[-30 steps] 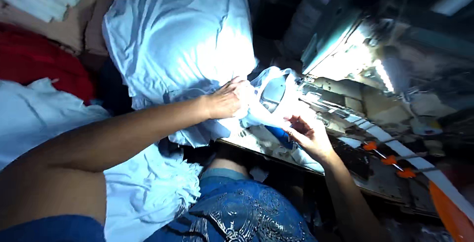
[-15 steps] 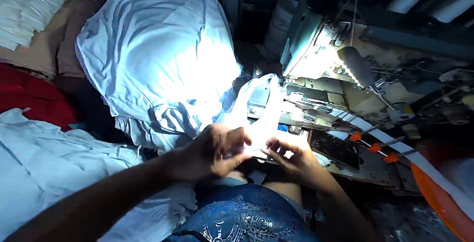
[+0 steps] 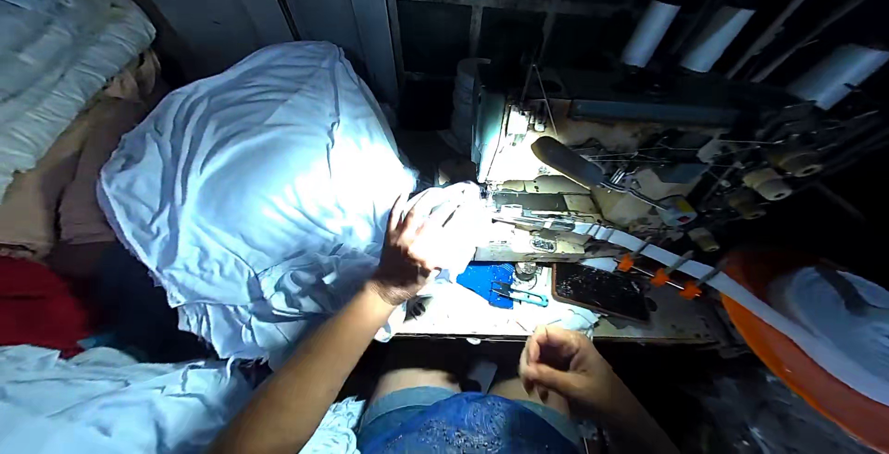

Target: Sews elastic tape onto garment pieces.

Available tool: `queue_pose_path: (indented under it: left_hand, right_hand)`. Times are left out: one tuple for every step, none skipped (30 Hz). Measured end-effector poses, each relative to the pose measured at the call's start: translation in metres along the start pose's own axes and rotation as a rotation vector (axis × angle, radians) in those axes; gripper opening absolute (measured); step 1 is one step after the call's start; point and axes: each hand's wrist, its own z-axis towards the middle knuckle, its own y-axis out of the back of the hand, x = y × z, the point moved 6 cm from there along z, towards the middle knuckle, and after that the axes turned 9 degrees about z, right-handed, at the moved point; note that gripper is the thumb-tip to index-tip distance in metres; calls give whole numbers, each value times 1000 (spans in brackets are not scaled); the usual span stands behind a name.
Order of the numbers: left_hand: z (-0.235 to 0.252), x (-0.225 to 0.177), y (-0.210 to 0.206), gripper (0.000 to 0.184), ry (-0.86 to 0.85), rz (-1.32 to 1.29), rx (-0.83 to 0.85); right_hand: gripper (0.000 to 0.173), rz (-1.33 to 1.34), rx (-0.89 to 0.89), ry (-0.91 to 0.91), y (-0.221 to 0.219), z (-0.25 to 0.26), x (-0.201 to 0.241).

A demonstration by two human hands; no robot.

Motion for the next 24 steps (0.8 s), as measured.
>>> queue_pose_path:
  left_hand:
    - [9,3,7,33,-67,-42,2]
    - [11,2,10,33,-142,-87,56]
    - [6,-2,11,32,-206,-107,121]
    - [-1,-7,11,29,-254,-101,147]
    - [-7,-11,11,30,-275,-105,166]
    - [-14,-13,11,31,-268,-126,170]
    - [-21,-14,11,30,-244,-153,167]
    - [-25,-14,11,30,-219,-179,162]
    - [-29,-15,11,29,-202,-189,156]
    - [-32,-15,12,29,-194,-186,154]
    - [-34,-16,12,29,-195,-181,158]
    - [-35,-17,13,30,-199,-179,161]
    - [-35,-17,13,30,-200,-185,160]
    - [-36,-18,14,31,-199,-189,153]
    - [-36,-18,14,33,-197,-194,148]
    - [-36,-18,15,34,-195,-200,145]
    - [-36,-19,14,34,-191,-212,148]
    - [-36,-20,14,32,-184,-222,145]
    - [-37,-22,14,31,-173,-231,134]
    - [-37,-25,15,33,-161,-233,116]
    - [-38,-28,16,34,-151,-229,96]
    - [-40,-33,17,34,-149,-212,77]
    - [-42,-38,16,34,-153,-196,52]
    - [-42,-44,14,30,-170,-184,31]
  right_hand:
    - [6,-99,-127,38,3,1,-4]
    - [6,-172,-220,77,6,3,-6]
    - [7,-234,-270,112,11,6,-7]
    - [10,-309,-286,141,15,8,-7]
    - [16,-406,-280,167,19,10,-8]
    - [25,-501,-265,189,22,11,-11]
    - [31,-572,-248,207,23,12,-14]
    - [36,-623,-233,228,23,13,-18]
    - [40,-648,-222,258,22,14,-22]
    - [42,-658,-213,298,19,15,-25]
    - [42,-685,-199,354,15,16,-25]
    - [42,-762,-173,410,11,19,-23]
    - [39,-891,-149,463,7,22,-21]
    - [34,-1031,-134,509,4,25,-22]
    - [28,-1135,-136,558,2,28,-25]
    - [24,-1184,-155,606,2,31,-30]
    - [21,-1188,-177,645,3,34,-35]
    - [19,-1151,-182,678,3,36,-39]
    - [18,-1097,-160,707,3,38,-40]
    - [17,-1053,-114,726,-1,38,-38]
    - [17,-1009,-54,732,-6,38,-34]
    - [18,-973,-14,732,-11,35,-29]
    - [18,-939,5,722,-14,31,-24]
    - [19,-903,3,712,-14,27,-20]
